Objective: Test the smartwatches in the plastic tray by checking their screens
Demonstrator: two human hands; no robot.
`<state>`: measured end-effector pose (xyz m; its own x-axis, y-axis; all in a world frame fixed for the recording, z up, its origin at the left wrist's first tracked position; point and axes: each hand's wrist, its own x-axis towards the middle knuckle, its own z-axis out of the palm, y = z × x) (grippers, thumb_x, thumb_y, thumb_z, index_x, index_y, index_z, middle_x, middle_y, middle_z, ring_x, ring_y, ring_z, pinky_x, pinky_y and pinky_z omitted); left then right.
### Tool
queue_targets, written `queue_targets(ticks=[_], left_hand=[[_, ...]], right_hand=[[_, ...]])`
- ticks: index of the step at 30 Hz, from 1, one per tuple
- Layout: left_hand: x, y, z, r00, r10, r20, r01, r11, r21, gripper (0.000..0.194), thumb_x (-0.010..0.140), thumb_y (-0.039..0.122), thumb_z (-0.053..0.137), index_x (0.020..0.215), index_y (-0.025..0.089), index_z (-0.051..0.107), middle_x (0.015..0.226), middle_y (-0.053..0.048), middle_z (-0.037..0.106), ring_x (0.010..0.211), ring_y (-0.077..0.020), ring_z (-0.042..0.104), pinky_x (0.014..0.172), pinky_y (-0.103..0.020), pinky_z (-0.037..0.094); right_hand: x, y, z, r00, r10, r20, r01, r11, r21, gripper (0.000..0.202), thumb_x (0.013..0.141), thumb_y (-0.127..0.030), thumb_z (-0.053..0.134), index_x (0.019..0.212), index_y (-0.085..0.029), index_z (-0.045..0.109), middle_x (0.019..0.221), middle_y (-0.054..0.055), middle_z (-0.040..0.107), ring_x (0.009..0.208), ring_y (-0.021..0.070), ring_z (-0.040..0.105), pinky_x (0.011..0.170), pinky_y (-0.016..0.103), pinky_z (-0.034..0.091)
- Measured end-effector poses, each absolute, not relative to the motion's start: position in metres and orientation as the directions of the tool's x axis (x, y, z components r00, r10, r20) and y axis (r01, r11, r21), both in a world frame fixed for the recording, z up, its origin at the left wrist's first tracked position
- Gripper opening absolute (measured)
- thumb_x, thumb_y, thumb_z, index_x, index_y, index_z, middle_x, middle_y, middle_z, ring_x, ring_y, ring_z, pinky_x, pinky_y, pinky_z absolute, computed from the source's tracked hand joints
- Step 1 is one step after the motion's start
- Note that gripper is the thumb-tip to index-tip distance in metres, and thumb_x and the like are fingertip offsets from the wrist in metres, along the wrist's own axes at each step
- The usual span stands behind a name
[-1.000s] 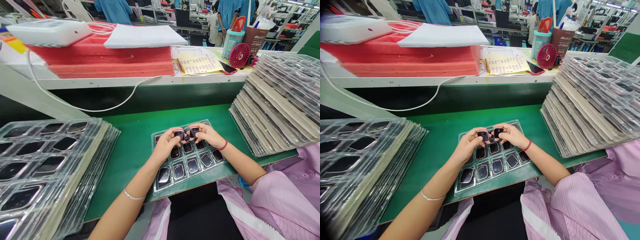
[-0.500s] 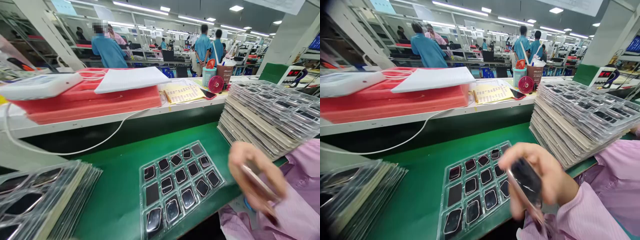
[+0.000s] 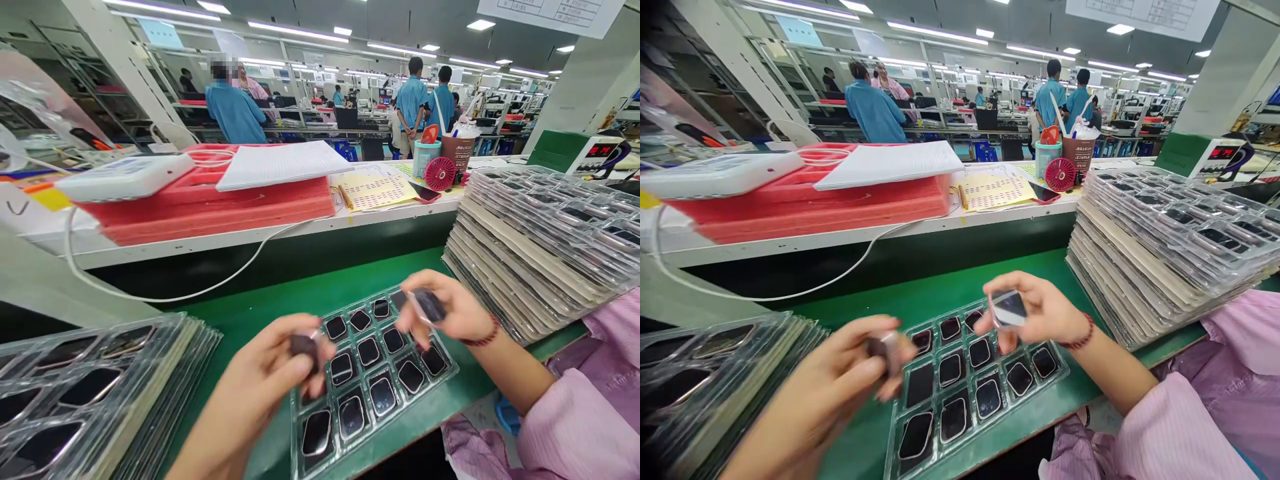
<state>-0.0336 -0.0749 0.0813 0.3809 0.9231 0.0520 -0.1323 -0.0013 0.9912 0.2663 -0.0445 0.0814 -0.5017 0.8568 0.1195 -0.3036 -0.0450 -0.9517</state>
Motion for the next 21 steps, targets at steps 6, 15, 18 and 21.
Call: queue_targets(ticks=[6, 15, 18, 21], left_hand=[[0.016, -0.021, 0.021, 0.248, 0.966, -0.068, -0.046, 0.082, 0.996, 0.059, 0.070, 0.034, 0.075, 0.122, 0.016, 0.055, 0.097, -0.008, 0.071, 0.071, -0.0187, 0.069, 0.055, -0.025, 0.047], [0.018, -0.025, -0.003, 0.227, 0.970, -0.081, -0.043, 0.093, 0.995, 0.039, 0.070, 0.029, 0.071, 0.105, 0.015, 0.060, 0.094, -0.007, 0.072, 0.065, -0.0157, 0.068, 0.050, -0.022, 0.043], [0.020, -0.025, -0.004, 0.232, 0.970, -0.080, -0.028, 0.089, 0.996, 0.038, 0.069, 0.028, 0.071, 0.103, 0.016, 0.059, 0.091, -0.005, 0.072, 0.063, -0.0138, 0.065, 0.053, -0.023, 0.046], [0.021, -0.025, -0.007, 0.224, 0.972, -0.066, -0.014, 0.071, 0.997, 0.034, 0.070, 0.029, 0.071, 0.099, 0.017, 0.059, 0.084, -0.003, 0.070, 0.061, -0.0131, 0.062, 0.055, -0.025, 0.049]], right_hand=[[0.235, 0.013, -0.002, -0.482, 0.876, 0.004, -0.151, -0.079, -0.985, 0.058, 0.073, -0.021, 0.075, 0.126, -0.019, 0.052, 0.117, 0.011, 0.068, 0.083, 0.0138, 0.070, 0.062, 0.022, 0.060], [0.233, 0.007, -0.022, -0.499, 0.866, -0.010, 0.019, 0.000, -1.000, 0.039, 0.081, -0.016, 0.060, 0.120, -0.015, 0.059, 0.108, 0.010, 0.071, 0.074, 0.0137, 0.071, 0.050, 0.017, 0.053], [0.232, 0.005, -0.020, -0.506, 0.862, -0.001, 0.032, 0.018, -0.999, 0.043, 0.080, -0.012, 0.057, 0.123, -0.016, 0.057, 0.110, 0.010, 0.070, 0.077, 0.0140, 0.072, 0.052, 0.017, 0.054], [0.232, 0.003, -0.021, -0.502, 0.865, -0.005, 0.060, 0.029, -0.998, 0.044, 0.079, -0.010, 0.054, 0.123, -0.015, 0.057, 0.109, 0.010, 0.071, 0.076, 0.0134, 0.071, 0.054, 0.018, 0.054]])
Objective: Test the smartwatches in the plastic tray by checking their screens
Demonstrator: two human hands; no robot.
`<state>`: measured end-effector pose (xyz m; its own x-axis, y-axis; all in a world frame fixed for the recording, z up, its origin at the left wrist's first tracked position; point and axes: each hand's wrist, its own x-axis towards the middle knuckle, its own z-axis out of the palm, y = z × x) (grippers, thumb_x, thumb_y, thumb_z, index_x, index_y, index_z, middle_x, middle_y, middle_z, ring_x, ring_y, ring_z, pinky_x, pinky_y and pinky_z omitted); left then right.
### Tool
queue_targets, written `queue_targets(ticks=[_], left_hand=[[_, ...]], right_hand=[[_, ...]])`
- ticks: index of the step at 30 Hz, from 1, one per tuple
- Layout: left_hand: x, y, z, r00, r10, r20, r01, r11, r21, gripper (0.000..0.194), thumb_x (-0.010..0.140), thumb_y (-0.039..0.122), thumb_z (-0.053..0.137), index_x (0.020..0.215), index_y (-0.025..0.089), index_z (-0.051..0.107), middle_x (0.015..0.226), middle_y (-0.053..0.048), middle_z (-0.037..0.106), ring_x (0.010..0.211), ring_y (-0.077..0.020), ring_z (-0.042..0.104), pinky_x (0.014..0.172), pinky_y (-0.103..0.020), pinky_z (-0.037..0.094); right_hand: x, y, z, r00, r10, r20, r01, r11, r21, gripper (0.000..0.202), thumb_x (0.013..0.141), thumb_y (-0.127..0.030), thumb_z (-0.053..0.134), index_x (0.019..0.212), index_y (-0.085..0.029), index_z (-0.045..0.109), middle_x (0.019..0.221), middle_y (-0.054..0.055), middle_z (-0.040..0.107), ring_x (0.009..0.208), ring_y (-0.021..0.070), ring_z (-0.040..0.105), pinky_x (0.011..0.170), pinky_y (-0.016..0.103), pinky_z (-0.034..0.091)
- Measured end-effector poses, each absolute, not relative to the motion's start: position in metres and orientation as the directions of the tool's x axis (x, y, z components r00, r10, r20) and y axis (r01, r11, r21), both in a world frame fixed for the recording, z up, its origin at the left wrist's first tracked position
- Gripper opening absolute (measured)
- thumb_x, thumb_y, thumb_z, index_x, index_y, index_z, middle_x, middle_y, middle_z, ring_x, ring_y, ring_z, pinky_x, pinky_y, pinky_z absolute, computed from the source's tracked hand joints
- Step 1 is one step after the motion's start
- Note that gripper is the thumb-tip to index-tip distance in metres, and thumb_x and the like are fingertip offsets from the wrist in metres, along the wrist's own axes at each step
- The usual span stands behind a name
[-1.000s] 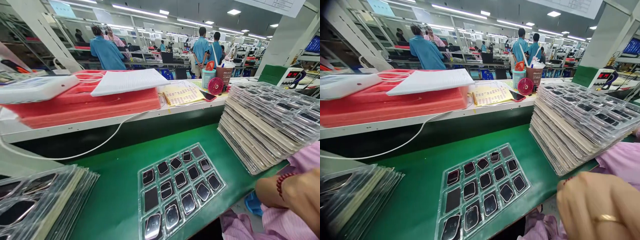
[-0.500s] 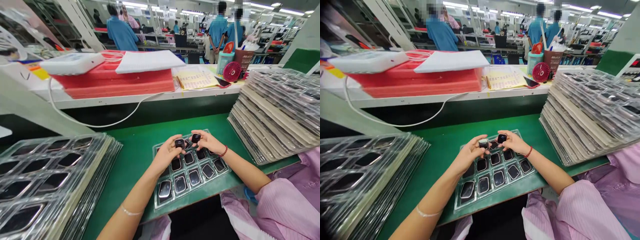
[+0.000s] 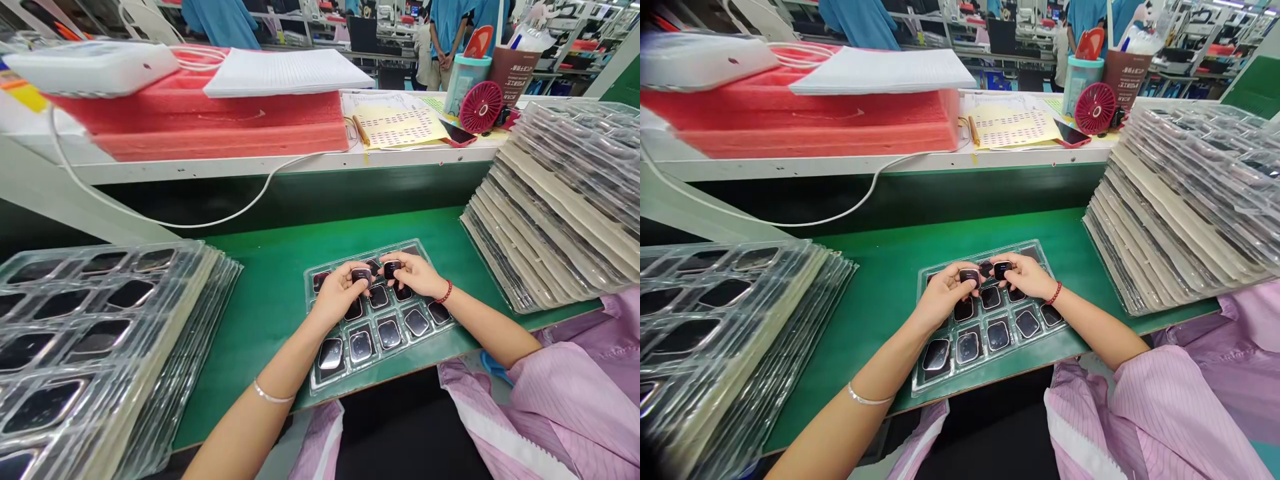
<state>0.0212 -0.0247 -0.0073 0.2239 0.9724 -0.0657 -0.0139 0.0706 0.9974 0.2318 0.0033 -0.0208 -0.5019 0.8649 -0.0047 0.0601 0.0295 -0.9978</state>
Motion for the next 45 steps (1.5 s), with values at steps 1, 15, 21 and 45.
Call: queue_targets(ticks=[1, 15, 21, 45], left_hand=[[0.021, -0.025, -0.008, 0.222, 0.973, -0.063, -0.013, 0.068, 0.998, 0.034, 0.070, 0.028, 0.071, 0.100, 0.017, 0.058, 0.084, -0.003, 0.070, 0.061, -0.0132, 0.062, 0.056, -0.026, 0.049], [0.019, -0.025, -0.009, 0.198, 0.975, -0.104, -0.071, 0.120, 0.990, 0.054, 0.069, 0.025, 0.069, 0.121, 0.018, 0.058, 0.105, -0.009, 0.070, 0.077, -0.0184, 0.068, 0.056, -0.024, 0.047], [0.014, -0.024, -0.011, 0.233, 0.958, -0.165, -0.174, 0.208, 0.962, 0.068, 0.075, 0.044, 0.074, 0.136, 0.022, 0.055, 0.123, -0.012, 0.064, 0.089, -0.0234, 0.069, 0.064, -0.028, 0.052], [0.011, -0.021, -0.014, 0.339, 0.932, -0.130, -0.063, 0.160, 0.985, 0.064, 0.072, 0.051, 0.077, 0.123, 0.021, 0.053, 0.097, -0.005, 0.067, 0.059, -0.0133, 0.059, 0.058, -0.027, 0.043]], right_hand=[[0.232, 0.003, -0.021, -0.502, 0.865, -0.004, 0.065, 0.033, -0.997, 0.046, 0.078, -0.009, 0.053, 0.124, -0.015, 0.057, 0.110, 0.010, 0.070, 0.077, 0.0136, 0.072, 0.055, 0.018, 0.055], [0.234, 0.002, -0.028, -0.479, 0.874, 0.083, 0.105, 0.150, -0.983, 0.060, 0.075, -0.007, 0.054, 0.133, -0.016, 0.052, 0.122, 0.012, 0.064, 0.085, 0.0153, 0.070, 0.072, 0.028, 0.060], [0.233, 0.007, -0.036, -0.530, 0.845, 0.066, -0.086, 0.023, -0.996, 0.065, 0.084, -0.023, 0.061, 0.146, -0.023, 0.041, 0.134, 0.011, 0.055, 0.089, 0.0145, 0.067, 0.067, 0.025, 0.060], [0.225, 0.008, -0.031, -0.521, 0.854, -0.005, -0.021, -0.019, -1.000, 0.050, 0.068, -0.012, 0.073, 0.117, -0.017, 0.062, 0.108, 0.005, 0.065, 0.049, -0.0002, 0.050, 0.046, 0.013, 0.042]])
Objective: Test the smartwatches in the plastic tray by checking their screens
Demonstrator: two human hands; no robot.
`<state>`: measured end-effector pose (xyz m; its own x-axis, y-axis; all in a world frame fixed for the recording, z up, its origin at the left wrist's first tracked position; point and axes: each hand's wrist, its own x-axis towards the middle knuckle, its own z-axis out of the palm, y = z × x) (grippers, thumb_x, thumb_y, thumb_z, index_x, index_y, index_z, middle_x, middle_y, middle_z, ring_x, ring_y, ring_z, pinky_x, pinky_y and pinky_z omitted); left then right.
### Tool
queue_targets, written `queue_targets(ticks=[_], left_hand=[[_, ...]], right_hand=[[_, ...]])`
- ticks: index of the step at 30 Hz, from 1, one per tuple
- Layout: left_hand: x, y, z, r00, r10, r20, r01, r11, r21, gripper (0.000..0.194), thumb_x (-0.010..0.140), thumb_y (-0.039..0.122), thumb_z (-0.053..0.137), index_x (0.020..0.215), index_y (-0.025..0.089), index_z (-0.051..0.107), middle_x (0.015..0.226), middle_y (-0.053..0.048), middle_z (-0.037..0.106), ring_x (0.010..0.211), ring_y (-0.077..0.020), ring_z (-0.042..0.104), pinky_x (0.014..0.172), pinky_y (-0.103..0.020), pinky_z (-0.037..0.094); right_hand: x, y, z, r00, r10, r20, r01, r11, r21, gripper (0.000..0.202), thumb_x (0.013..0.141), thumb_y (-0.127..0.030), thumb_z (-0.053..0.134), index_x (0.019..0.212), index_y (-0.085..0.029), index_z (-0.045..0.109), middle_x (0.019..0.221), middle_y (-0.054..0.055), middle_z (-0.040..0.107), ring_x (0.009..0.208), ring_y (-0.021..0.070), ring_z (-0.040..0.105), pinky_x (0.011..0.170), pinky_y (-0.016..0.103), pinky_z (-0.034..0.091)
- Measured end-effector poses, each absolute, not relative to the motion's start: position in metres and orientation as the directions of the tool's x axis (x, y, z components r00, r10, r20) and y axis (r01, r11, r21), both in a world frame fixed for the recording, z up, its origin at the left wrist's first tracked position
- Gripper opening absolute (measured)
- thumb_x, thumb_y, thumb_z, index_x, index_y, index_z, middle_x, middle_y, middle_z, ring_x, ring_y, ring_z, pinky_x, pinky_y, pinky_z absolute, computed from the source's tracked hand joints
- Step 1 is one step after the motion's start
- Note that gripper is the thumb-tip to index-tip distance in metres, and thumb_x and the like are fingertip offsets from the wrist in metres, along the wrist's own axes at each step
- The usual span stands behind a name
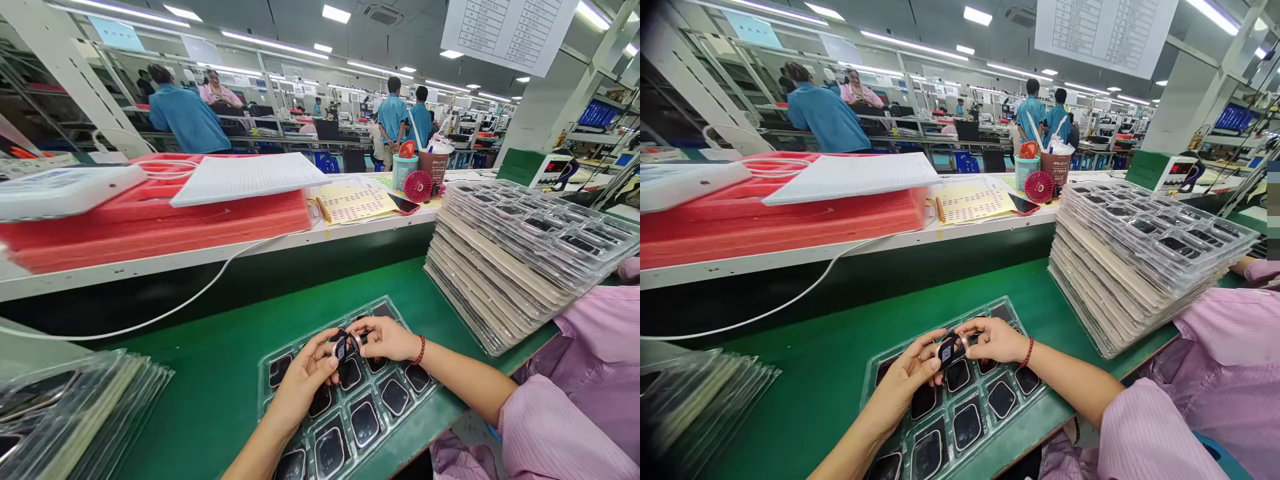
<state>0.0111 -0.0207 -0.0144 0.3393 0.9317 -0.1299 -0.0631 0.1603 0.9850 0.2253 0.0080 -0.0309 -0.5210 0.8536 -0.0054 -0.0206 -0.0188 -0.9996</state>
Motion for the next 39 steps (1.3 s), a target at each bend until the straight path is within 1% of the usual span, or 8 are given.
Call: queue_targets(ticks=[9, 15, 19, 22, 25, 28, 34, 39], left_hand=[[0.017, -0.026, -0.014, 0.277, 0.956, -0.096, -0.122, 0.135, 0.983, 0.060, 0.071, 0.048, 0.078, 0.120, 0.020, 0.058, 0.095, -0.005, 0.069, 0.055, -0.0117, 0.058, 0.055, -0.026, 0.043], [0.017, -0.022, -0.013, 0.328, 0.938, -0.110, -0.082, 0.144, 0.986, 0.060, 0.069, 0.047, 0.080, 0.119, 0.019, 0.060, 0.093, -0.006, 0.069, 0.059, -0.0137, 0.061, 0.056, -0.026, 0.046], [0.020, -0.022, -0.012, 0.238, 0.966, -0.098, -0.098, 0.124, 0.987, 0.057, 0.071, 0.047, 0.076, 0.117, 0.017, 0.062, 0.106, -0.011, 0.069, 0.080, -0.0193, 0.066, 0.063, -0.027, 0.052], [0.022, -0.023, -0.013, 0.229, 0.966, -0.117, -0.122, 0.148, 0.981, 0.056, 0.072, 0.039, 0.075, 0.121, 0.017, 0.059, 0.114, -0.011, 0.068, 0.089, -0.0210, 0.067, 0.066, -0.027, 0.052], [0.022, -0.024, -0.014, 0.216, 0.970, -0.115, -0.104, 0.140, 0.985, 0.049, 0.069, 0.030, 0.075, 0.113, 0.017, 0.059, 0.104, -0.009, 0.070, 0.081, -0.0187, 0.068, 0.061, -0.025, 0.050], [0.023, -0.025, -0.013, 0.203, 0.974, -0.100, -0.062, 0.114, 0.992, 0.038, 0.069, 0.028, 0.073, 0.103, 0.017, 0.061, 0.091, -0.005, 0.071, 0.069, -0.0155, 0.065, 0.059, -0.025, 0.049], [0.024, -0.026, -0.009, 0.221, 0.971, -0.087, -0.039, 0.098, 0.994, 0.042, 0.066, 0.018, 0.069, 0.107, 0.018, 0.060, 0.097, -0.005, 0.071, 0.076, -0.0168, 0.067, 0.064, -0.027, 0.053], [0.021, -0.024, -0.016, 0.205, 0.975, -0.088, -0.065, 0.103, 0.993, 0.042, 0.071, 0.023, 0.068, 0.112, 0.016, 0.061, 0.099, -0.008, 0.072, 0.074, -0.0173, 0.069, 0.055, -0.022, 0.047]], right_hand=[[0.226, 0.006, -0.027, -0.538, 0.842, 0.033, 0.007, 0.043, -0.999, 0.047, 0.071, -0.013, 0.070, 0.117, -0.016, 0.062, 0.104, 0.004, 0.066, 0.046, -0.0014, 0.042, 0.044, 0.014, 0.037], [0.226, 0.002, -0.026, -0.535, 0.844, 0.038, 0.051, 0.078, -0.996, 0.047, 0.073, -0.015, 0.071, 0.119, -0.017, 0.061, 0.107, 0.006, 0.065, 0.050, 0.0010, 0.052, 0.045, 0.014, 0.041], [0.229, 0.005, -0.030, -0.509, 0.861, -0.004, -0.036, -0.026, -0.999, 0.052, 0.077, -0.020, 0.069, 0.127, -0.017, 0.056, 0.113, 0.009, 0.065, 0.072, 0.0101, 0.068, 0.058, 0.019, 0.055], [0.232, 0.007, -0.031, -0.495, 0.869, -0.029, -0.057, -0.066, -0.996, 0.054, 0.080, -0.019, 0.064, 0.133, -0.018, 0.053, 0.119, 0.010, 0.065, 0.089, 0.0153, 0.070, 0.065, 0.022, 0.059], [0.233, 0.005, -0.027, -0.509, 0.860, -0.032, -0.013, -0.044, -0.999, 0.048, 0.080, -0.014, 0.061, 0.127, -0.017, 0.056, 0.117, 0.010, 0.067, 0.084, 0.0136, 0.071, 0.067, 0.023, 0.059], [0.232, 0.001, -0.023, -0.524, 0.851, -0.032, 0.048, -0.007, -0.999, 0.040, 0.079, -0.012, 0.057, 0.119, -0.015, 0.059, 0.107, 0.009, 0.071, 0.075, 0.0123, 0.070, 0.065, 0.023, 0.059], [0.232, 0.002, -0.023, -0.521, 0.853, 0.015, 0.037, 0.040, -0.999, 0.048, 0.074, -0.008, 0.054, 0.120, -0.017, 0.058, 0.112, 0.008, 0.069, 0.084, 0.0150, 0.070, 0.074, 0.029, 0.060], [0.232, 0.005, -0.026, -0.525, 0.851, 0.004, 0.015, 0.015, -1.000, 0.052, 0.073, -0.007, 0.054, 0.124, -0.018, 0.053, 0.113, 0.008, 0.068, 0.083, 0.0143, 0.070, 0.069, 0.026, 0.059]])
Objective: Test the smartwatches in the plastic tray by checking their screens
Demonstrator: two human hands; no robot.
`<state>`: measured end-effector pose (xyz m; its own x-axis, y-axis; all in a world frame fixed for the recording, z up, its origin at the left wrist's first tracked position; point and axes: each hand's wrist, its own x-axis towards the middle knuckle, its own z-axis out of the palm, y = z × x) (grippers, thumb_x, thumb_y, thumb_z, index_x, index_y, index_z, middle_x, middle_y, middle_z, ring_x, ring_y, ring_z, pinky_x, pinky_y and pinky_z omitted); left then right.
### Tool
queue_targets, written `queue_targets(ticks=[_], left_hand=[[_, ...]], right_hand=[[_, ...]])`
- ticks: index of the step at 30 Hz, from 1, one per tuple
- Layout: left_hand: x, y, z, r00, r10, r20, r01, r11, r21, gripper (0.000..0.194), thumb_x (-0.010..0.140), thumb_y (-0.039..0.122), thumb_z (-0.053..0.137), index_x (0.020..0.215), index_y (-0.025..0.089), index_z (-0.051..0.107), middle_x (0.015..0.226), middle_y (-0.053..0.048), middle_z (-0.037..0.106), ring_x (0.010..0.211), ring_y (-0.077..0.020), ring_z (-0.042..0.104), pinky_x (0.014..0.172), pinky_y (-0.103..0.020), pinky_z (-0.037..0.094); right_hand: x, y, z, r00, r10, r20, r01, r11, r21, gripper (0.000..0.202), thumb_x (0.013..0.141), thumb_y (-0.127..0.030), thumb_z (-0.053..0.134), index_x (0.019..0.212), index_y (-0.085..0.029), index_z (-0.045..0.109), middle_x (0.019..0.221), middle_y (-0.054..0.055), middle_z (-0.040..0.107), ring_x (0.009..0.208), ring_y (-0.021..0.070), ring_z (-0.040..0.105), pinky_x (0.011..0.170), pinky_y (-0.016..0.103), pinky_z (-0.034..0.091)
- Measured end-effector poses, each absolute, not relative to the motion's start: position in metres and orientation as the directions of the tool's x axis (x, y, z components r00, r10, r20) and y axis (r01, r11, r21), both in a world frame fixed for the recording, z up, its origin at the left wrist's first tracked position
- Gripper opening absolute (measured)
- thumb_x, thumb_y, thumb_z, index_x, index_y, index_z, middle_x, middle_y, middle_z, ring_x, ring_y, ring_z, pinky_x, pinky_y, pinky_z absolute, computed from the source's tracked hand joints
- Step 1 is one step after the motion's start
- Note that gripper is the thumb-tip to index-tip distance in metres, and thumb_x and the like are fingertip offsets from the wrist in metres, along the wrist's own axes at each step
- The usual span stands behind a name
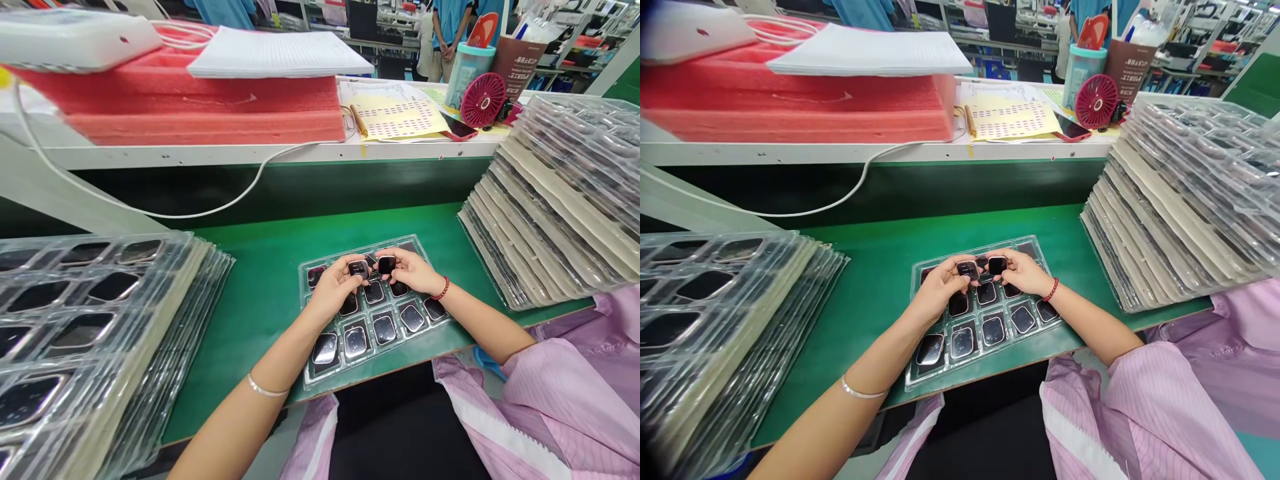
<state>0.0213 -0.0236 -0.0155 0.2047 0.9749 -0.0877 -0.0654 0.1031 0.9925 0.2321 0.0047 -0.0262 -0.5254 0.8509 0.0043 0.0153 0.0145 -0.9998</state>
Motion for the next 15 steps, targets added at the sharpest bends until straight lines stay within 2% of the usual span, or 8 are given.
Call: queue_targets(ticks=[3, 6, 9, 11, 15], left_hand=[[0.018, -0.021, -0.021, 0.205, 0.973, -0.107, -0.140, 0.137, 0.981, 0.046, 0.075, 0.030, 0.068, 0.118, 0.016, 0.062, 0.103, -0.010, 0.072, 0.079, -0.0202, 0.071, 0.055, -0.023, 0.048], [0.015, -0.019, -0.022, 0.239, 0.959, -0.155, -0.229, 0.211, 0.950, 0.056, 0.080, 0.036, 0.068, 0.132, 0.019, 0.057, 0.118, -0.013, 0.069, 0.091, -0.0231, 0.072, 0.060, -0.024, 0.053], [0.013, -0.019, -0.021, 0.278, 0.944, -0.177, -0.280, 0.256, 0.925, 0.062, 0.081, 0.038, 0.070, 0.139, 0.022, 0.052, 0.124, -0.014, 0.067, 0.095, -0.0223, 0.071, 0.061, -0.022, 0.053], [0.012, -0.018, -0.021, 0.301, 0.936, -0.182, -0.297, 0.273, 0.915, 0.064, 0.081, 0.038, 0.072, 0.139, 0.023, 0.052, 0.122, -0.013, 0.067, 0.090, -0.0201, 0.071, 0.059, -0.022, 0.052], [0.010, -0.018, -0.021, 0.316, 0.933, -0.173, -0.314, 0.274, 0.909, 0.063, 0.078, 0.041, 0.075, 0.135, 0.023, 0.055, 0.111, -0.011, 0.070, 0.071, -0.0141, 0.067, 0.055, -0.021, 0.049]], right_hand=[[0.237, 0.011, -0.024, -0.464, 0.886, -0.006, 0.003, -0.005, -1.000, 0.044, 0.078, -0.013, 0.055, 0.121, -0.019, 0.051, 0.111, 0.008, 0.067, 0.080, 0.0136, 0.070, 0.065, 0.024, 0.058], [0.250, 0.023, -0.021, -0.286, 0.957, 0.044, 0.071, 0.067, -0.995, 0.025, 0.084, -0.023, 0.055, 0.109, -0.018, 0.055, 0.103, 0.006, 0.068, 0.078, 0.0146, 0.069, 0.064, 0.026, 0.057], [0.267, 0.036, -0.021, -0.093, 0.970, 0.223, 0.279, 0.240, -0.930, 0.015, 0.084, -0.024, 0.057, 0.095, -0.016, 0.063, 0.097, 0.006, 0.069, 0.086, 0.0178, 0.066, 0.075, 0.031, 0.055], [0.273, 0.041, -0.023, -0.068, 0.950, 0.305, 0.442, 0.303, -0.844, 0.013, 0.084, -0.023, 0.059, 0.089, -0.016, 0.068, 0.096, 0.007, 0.070, 0.091, 0.0202, 0.064, 0.085, 0.037, 0.051], [0.274, 0.042, -0.029, -0.139, 0.951, 0.278, 0.702, 0.292, -0.649, 0.017, 0.085, -0.023, 0.060, 0.092, -0.017, 0.074, 0.093, 0.008, 0.070, 0.097, 0.0243, 0.060, 0.097, 0.045, 0.043]])
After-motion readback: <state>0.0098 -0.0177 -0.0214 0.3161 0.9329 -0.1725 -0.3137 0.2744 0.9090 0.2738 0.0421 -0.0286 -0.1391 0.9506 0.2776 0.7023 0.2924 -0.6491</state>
